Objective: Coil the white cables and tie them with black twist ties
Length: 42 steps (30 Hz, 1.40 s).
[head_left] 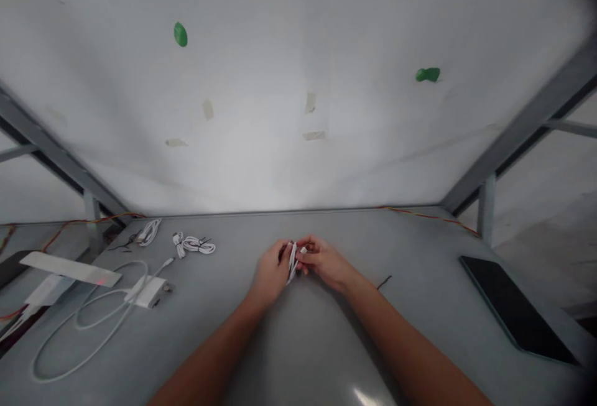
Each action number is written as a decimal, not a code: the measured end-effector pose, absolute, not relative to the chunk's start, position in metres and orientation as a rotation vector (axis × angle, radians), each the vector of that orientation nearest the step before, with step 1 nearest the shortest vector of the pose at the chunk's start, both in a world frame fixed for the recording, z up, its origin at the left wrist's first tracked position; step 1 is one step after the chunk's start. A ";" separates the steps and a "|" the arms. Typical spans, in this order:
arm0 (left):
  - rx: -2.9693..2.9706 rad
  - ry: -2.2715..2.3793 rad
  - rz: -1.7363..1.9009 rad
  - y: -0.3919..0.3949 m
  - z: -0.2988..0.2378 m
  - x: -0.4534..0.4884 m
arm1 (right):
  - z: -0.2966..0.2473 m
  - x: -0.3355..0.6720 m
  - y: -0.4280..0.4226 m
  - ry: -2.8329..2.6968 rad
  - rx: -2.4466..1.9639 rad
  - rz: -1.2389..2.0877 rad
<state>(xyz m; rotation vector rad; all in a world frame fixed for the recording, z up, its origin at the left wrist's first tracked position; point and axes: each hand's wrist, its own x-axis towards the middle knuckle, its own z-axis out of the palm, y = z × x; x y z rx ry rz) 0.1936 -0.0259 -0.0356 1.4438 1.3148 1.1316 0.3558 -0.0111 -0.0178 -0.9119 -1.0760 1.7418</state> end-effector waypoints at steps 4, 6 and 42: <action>1.039 1.179 1.126 -0.028 -0.029 0.198 | -0.011 0.356 -0.011 -1.025 -0.902 1.691; 0.959 1.191 1.131 -0.028 -0.026 0.198 | -0.010 0.357 -0.011 -1.031 -0.924 1.658; 2.042 1.595 1.409 -0.034 -0.009 0.183 | -0.014 0.351 -0.014 -0.999 -0.922 1.628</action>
